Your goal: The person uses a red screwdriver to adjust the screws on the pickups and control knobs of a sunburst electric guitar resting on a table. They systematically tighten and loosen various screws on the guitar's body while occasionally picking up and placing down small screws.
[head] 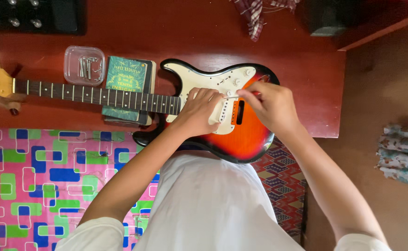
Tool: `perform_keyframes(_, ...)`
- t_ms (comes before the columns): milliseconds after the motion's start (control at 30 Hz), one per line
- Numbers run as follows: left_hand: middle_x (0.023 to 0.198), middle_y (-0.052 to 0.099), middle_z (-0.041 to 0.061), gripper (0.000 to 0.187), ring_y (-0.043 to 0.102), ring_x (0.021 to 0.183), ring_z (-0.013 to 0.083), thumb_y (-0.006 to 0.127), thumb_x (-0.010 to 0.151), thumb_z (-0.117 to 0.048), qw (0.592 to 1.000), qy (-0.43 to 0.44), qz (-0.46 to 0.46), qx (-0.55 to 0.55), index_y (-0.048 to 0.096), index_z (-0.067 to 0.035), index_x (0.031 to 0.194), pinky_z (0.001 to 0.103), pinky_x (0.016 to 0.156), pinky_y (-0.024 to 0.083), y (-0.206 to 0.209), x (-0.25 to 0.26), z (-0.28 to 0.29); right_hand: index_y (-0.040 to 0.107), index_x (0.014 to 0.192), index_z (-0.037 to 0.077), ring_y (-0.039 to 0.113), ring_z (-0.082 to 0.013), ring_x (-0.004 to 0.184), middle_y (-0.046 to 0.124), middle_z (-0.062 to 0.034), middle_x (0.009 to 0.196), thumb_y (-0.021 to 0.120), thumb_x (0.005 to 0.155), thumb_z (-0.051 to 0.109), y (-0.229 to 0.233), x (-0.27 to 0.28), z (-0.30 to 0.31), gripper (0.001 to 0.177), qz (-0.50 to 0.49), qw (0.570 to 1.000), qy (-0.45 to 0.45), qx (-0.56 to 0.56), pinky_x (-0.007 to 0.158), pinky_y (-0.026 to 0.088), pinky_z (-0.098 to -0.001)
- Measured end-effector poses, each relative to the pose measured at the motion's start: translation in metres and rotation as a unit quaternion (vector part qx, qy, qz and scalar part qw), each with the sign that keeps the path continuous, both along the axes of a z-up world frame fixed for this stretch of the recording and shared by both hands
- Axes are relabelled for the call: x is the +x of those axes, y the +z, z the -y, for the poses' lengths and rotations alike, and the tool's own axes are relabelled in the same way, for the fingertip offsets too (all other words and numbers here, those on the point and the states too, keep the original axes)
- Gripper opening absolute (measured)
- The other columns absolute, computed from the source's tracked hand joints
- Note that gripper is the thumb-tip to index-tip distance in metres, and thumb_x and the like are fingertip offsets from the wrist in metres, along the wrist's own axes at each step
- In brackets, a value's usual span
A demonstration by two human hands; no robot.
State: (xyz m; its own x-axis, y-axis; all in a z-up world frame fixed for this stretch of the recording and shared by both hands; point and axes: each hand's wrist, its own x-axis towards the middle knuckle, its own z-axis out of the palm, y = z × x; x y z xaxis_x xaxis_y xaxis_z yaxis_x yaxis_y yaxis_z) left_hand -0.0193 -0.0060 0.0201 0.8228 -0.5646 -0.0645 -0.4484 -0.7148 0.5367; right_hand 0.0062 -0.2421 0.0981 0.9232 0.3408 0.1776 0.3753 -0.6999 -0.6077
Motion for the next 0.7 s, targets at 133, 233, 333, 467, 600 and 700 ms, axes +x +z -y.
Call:
perform_keyframes(133,0.125,0.059,0.015,0.061,0.049,0.134,0.0370,0.074,0.082,-0.024,0.999,0.031,-0.012,-0.043,0.050,-0.008,0.136,0.066,0.118,0.019,0.014,-0.036,-0.005,0.072,0.071,0.017,0.046,-0.0062,0.055,0.054,0.0038,0.053,0.081,0.103,0.022,0.020,-0.031,0.024,0.033,-0.031,0.965,-0.180,0.188,0.056,0.041,-0.0236)
perform_keyframes(233,0.111,0.064,0.011,0.029,0.057,0.126,0.0326,0.066,0.089,-0.013,0.994,0.059,0.086,-0.032,0.068,-0.010,0.117,0.066,0.114,0.027,0.000,-0.064,0.001,0.054,0.057,0.011,0.033,-0.0086,0.040,0.041,-0.0002,0.043,0.063,0.110,0.029,0.009,-0.051,0.038,0.056,-0.061,0.908,-0.255,0.328,0.044,0.028,-0.0223)
perform_keyframes(333,0.114,0.063,0.009,0.029,0.054,0.128,0.0314,0.066,0.086,-0.008,0.995,0.039,0.091,0.015,0.073,-0.013,0.114,0.067,0.112,0.029,0.002,-0.076,0.007,0.048,0.059,0.014,0.034,-0.0080,0.045,0.032,0.0013,0.049,0.065,0.101,0.014,-0.021,-0.063,0.044,0.045,-0.171,0.793,-0.270,0.519,0.051,0.030,-0.0185)
perform_keyframes(467,0.116,0.059,0.009,0.038,0.052,0.129,0.0322,0.062,0.087,-0.005,0.996,0.036,0.082,0.021,0.069,-0.015,0.123,0.069,0.112,0.029,-0.001,-0.074,0.008,0.051,0.065,0.010,0.036,-0.0063,0.048,0.035,0.0032,0.054,0.064,0.103,0.021,-0.038,-0.063,0.037,0.041,-0.266,0.795,-0.314,0.446,0.052,0.031,-0.0205)
perform_keyframes(600,0.109,0.061,0.007,0.034,0.056,0.125,0.0301,0.063,0.089,-0.008,0.994,0.046,0.099,0.020,0.071,-0.017,0.120,0.068,0.111,0.032,-0.001,-0.074,0.007,0.064,0.066,0.008,0.046,-0.0163,0.057,0.054,-0.0065,0.060,0.055,0.112,0.043,-0.064,-0.059,0.042,0.059,-0.284,0.879,-0.312,0.220,0.059,0.040,-0.0293)
perform_keyframes(700,0.104,0.059,0.004,0.022,0.058,0.119,0.0273,0.064,0.090,-0.013,0.987,0.080,0.136,0.011,0.073,-0.017,0.109,0.065,0.109,0.036,-0.008,-0.079,0.004,0.074,0.065,0.013,0.055,-0.0235,0.062,0.061,-0.0111,0.061,0.048,0.111,0.057,-0.055,-0.051,0.041,0.069,-0.305,0.886,-0.322,0.138,0.070,0.048,-0.0346)
